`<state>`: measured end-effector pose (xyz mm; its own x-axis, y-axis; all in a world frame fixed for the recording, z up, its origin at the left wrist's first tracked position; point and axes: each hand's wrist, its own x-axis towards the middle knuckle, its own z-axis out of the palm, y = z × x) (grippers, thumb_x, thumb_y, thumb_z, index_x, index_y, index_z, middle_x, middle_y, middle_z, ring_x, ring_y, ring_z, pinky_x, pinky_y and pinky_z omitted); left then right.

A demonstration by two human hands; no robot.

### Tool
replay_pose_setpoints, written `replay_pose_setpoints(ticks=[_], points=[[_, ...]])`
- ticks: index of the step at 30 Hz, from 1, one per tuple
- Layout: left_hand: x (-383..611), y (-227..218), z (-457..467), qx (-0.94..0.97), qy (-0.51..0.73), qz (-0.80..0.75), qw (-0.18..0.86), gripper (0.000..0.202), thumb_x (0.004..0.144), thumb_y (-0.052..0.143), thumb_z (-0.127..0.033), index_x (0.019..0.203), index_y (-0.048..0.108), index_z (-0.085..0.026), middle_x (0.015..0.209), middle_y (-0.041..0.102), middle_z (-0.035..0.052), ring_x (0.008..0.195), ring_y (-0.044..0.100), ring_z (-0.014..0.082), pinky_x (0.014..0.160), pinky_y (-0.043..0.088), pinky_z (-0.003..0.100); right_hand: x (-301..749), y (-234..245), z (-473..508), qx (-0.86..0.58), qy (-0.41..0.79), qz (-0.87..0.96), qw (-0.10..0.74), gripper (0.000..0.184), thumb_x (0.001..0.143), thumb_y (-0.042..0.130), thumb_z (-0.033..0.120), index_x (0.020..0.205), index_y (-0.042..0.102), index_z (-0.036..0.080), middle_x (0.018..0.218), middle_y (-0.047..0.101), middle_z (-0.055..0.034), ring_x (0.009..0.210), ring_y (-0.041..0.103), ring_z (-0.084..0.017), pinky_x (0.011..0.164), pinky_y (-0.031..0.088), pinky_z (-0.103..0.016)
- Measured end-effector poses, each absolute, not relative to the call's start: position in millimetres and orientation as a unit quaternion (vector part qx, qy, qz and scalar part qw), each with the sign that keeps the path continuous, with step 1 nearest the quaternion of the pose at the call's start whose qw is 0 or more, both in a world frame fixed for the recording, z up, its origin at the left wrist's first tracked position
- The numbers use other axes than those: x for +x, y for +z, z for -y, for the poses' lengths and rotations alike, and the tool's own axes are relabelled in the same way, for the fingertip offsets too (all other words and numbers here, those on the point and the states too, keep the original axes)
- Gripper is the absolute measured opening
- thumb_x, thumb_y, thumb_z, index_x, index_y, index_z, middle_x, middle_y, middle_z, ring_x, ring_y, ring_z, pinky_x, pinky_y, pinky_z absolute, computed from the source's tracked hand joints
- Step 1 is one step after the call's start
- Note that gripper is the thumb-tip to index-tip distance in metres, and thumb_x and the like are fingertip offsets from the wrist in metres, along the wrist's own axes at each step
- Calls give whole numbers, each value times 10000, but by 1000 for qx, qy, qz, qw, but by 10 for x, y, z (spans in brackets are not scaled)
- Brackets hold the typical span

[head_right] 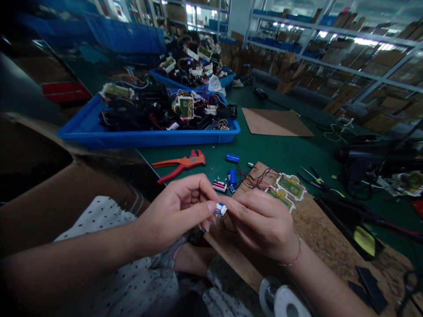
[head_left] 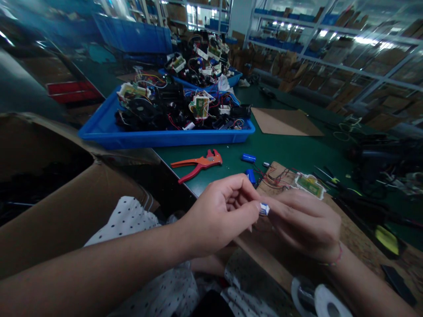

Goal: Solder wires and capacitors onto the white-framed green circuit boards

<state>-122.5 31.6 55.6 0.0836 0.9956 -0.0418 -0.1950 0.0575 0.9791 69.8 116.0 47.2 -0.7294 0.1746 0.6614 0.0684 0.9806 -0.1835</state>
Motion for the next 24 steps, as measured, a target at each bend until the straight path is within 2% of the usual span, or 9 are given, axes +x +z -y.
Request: replay_pose_setpoints(ticks=[3, 5, 10, 13, 15, 20, 22, 24], points=[[-1231, 551, -304, 452, 520, -432, 582, 56, 878, 588, -117, 850, 578, -164, 694, 615, -21, 590, 585, 82, 564, 465, 183, 692, 475, -1147, -65, 76, 925, 367, 483, 808, 629, 18, 1247, 666, 214, 871, 736, -52, 725, 657, -136, 648, 525, -265], [-1228, 529, -293, 447, 526, -425, 586, 100, 880, 546, -77, 882, 586, -169, 701, 626, -24, 588, 594, 75, 571, 472, 171, 686, 494, -1135, -70, 77, 923, 371, 457, 803, 641, 24, 1217, 679, 213, 866, 737, -49, 721, 657, -133, 646, 529, -259], [-1201, 498, -255, 448, 533, -410, 589, 156, 915, 535, -86, 1008, 589, -200, 747, 637, -26, 629, 631, 78, 628, 506, 174, 696, 558, -1142, -65, 67, 922, 375, 362, 787, 625, -14, 1101, 711, 142, 842, 740, -74, 719, 668, -132, 656, 537, -249], [-1201, 527, -240, 443, 542, -400, 592, 432, 921, 565, -101, 1294, 479, -302, 752, 624, -50, 645, 657, 102, 650, 533, 209, 715, 579, -1156, -68, 54, 924, 372, 338, 808, 623, 18, 1106, 713, 149, 826, 741, -71, 704, 673, -136, 635, 541, -252], [-1216, 544, -242, 441, 543, -397, 595, 543, 921, 577, -106, 1379, 401, -339, 741, 615, -59, 654, 666, 116, 661, 545, 230, 727, 578, -1162, -69, 56, 925, 370, 344, 824, 614, 27, 1124, 709, 164, 831, 743, -66, 712, 676, -135, 637, 547, -255], [-1280, 514, -273, 484, 488, -412, 598, 176, 980, 532, -263, 1148, 526, -209, 797, 684, 7, 709, 677, 146, 679, 531, 255, 785, 544, -1188, -52, 38, 924, 378, 365, 840, 622, 34, 1165, 707, 176, 906, 768, -61, 776, 700, -137, 701, 576, -259], [-1303, 492, -280, 511, 464, -424, 586, 160, 993, 517, -333, 1052, 555, -189, 801, 692, 20, 705, 671, 149, 657, 514, 252, 826, 541, -1207, -46, 7, 925, 378, 410, 841, 656, 69, 1235, 683, 179, 968, 779, -67, 815, 723, -158, 725, 595, -276], [-1318, 482, -281, 528, 456, -429, 573, 159, 986, 530, -329, 1002, 580, -179, 808, 682, 19, 694, 659, 141, 644, 501, 244, 867, 552, -1228, -40, -27, 929, 367, 455, 857, 656, 95, 1303, 648, 184, 1010, 782, -70, 852, 738, -178, 740, 610, -287]])
